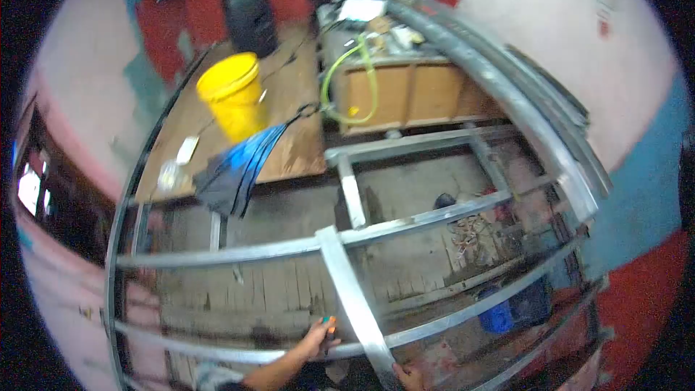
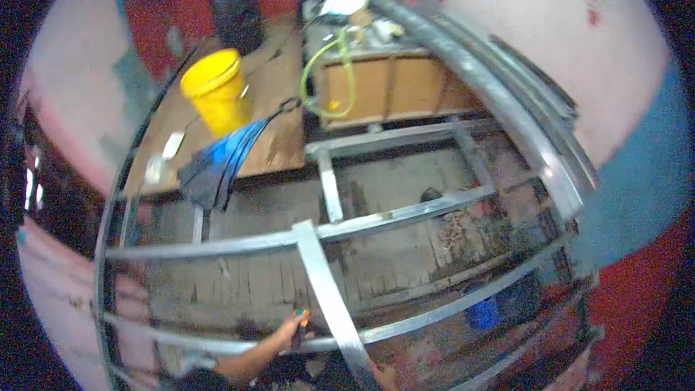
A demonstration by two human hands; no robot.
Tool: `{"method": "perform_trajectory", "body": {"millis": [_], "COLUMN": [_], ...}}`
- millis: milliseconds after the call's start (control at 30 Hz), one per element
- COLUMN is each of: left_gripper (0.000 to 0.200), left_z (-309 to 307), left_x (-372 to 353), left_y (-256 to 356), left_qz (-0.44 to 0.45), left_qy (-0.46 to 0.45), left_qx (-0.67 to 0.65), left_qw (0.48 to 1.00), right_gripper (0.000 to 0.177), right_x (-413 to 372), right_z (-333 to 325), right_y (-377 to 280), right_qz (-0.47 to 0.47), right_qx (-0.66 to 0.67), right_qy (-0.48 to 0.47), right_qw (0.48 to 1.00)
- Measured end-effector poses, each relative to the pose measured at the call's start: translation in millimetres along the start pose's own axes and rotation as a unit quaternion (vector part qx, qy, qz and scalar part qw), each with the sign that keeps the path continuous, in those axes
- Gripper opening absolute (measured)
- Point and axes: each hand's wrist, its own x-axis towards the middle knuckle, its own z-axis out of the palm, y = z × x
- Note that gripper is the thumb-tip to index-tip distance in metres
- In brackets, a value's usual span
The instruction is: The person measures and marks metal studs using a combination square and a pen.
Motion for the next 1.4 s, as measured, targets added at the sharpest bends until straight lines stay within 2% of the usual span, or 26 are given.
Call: {"method": "perform_trajectory", "body": {"millis": [33,67,100,167,200,267,300,367,433,467,533,600,667,733,767,800,833,867,933,967,1000,1033,1167,1267,1333,1400], "left_gripper": [0.055,0.057,0.059,0.059,0.058,0.059,0.060,0.063,0.064,0.065,0.063,0.056,0.052,0.055,0.059,0.061,0.063,0.064,0.065,0.066,0.066,0.066,0.068,0.066,0.057,0.054], "left_z": [17.9,5.2,-5.8,37.7,59.2,57.1,52.9,36.9,43.6,24.4,-17.6,-57.1,-83.5,-100.0,-104.5,-104.0,-104.7,-97.6,-82.0,-77.7,-77.3,-74.3,-66.4,-59.4,-66.8,-68.2], "left_x": [-7.7,44.3,96.3,52.4,25.5,47.9,58.2,76.1,42.8,65.3,119.6,167.4,199.3,211.4,218.2,220.8,222.5,215.3,207.4,205.4,207.5,201.3,203.9,201.5,210.1,210.7], "left_y": [11.8,-10.7,-32.1,24.9,68.7,99.1,117.1,167.4,241.5,255.7,287.2,303.1,310.9,314.9,313.4,308.9,302.8,300.3,306.7,313.0,314.1,319.3,319.9,325.7,325.1,328.6], "left_qz": [-0.008,0.046,0.102,0.102,0.108,0.156,0.170,0.202,0.238,0.281,0.381,0.451,0.474,0.479,0.474,0.461,0.446,0.366,0.353,0.345,0.334,0.325,0.309,0.282,0.250,0.222], "left_qy": [-0.010,-0.025,-0.041,-0.042,-0.051,0.012,0.038,0.034,0.142,0.141,0.162,0.227,0.298,0.354,0.377,0.381,0.384,0.381,0.361,0.345,0.349,0.337,0.364,0.363,0.366,0.361], "left_qx": [0.002,0.050,0.101,0.112,0.139,0.140,0.129,0.120,0.206,0.226,0.286,0.316,0.315,0.348,0.378,0.391,0.406,0.434,0.446,0.460,0.486,0.484,0.505,0.521,0.528,0.538], "left_qw": [1.000,0.997,0.989,0.988,0.983,0.978,0.976,0.971,0.939,0.922,0.864,0.803,0.766,0.724,0.700,0.699,0.699,0.730,0.739,0.742,0.728,0.739,0.719,0.719,0.724,0.729], "right_gripper": [0.056,0.052,0.052,0.046,0.046,0.044,0.044,0.056,0.073,0.083,0.056,0.052,0.061,0.060,0.056,0.053,0.042,0.036,0.028,0.025,0.022,0.019,0.020,0.026,0.029,0.029], "right_x": [8.4,22.2,18.7,17.2,19.0,21.7,21.2,20.3,16.1,12.3,24.5,23.7,59.4,91.4,121.5,147.9,174.1,208.7,279.4,315.0,347.7,382.0,537.1,604.8,634.0,674.7], "right_z": [-0.1,7.2,-11.6,-39.3,-37.9,-36.8,-40.2,-52.3,-62.7,-64.8,-81.8,-118.0,-147.4,-166.2,-173.5,-179.0,-186.9,-190.6,-194.8,-194.7,-193.7,-190.7,-183.4,-172.7,-165.3,-159.2], "right_y": [12.6,51.6,31.1,-28.4,-39.5,-60.1,-64.5,-72.1,-77.2,-79.0,-41.1,-152.1,-149.3,-232.4,-242.4,-278.0,-315.4,-348.4,-420.8,-454.9,-496.6,-535.9,-659.0,-746.4,-802.4,-838.5], "right_qz": [0.016,0.007,0.012,0.065,0.069,-0.069,-0.067,-0.011,0.049,0.081,0.153,0.090,0.130,0.071,-0.040,-0.149,-0.182,-0.202,-0.165,-0.260,-0.270,-0.344,-0.450,-0.478,-0.408,-0.407], "right_qx": [0.044,0.074,0.059,-0.093,-0.098,0.076,0.070,-0.026,-0.116,-0.156,-0.091,-0.191,-0.207,-0.281,-0.314,-0.344,-0.346,-0.308,-0.364,-0.370,-0.376,-0.350,-0.300,-0.308,-0.345,-0.337], "right_qy": [-0.017,-0.051,-0.066,-0.089,-0.091,0.015,0.020,0.000,-0.022,-0.028,0.004,0.094,0.110,0.120,0.158,0.190,0.151,0.145,0.125,0.150,0.141,0.154,0.201,0.249,0.245,0.262], "right_qw": [0.999,0.996,0.996,0.990,0.989,0.995,0.995,1.000,0.992,0.984,0.984,0.973,0.963,0.949,0.936,0.907,0.908,0.918,0.908,0.879,0.875,0.858,0.817,0.784,0.809,0.808]}}
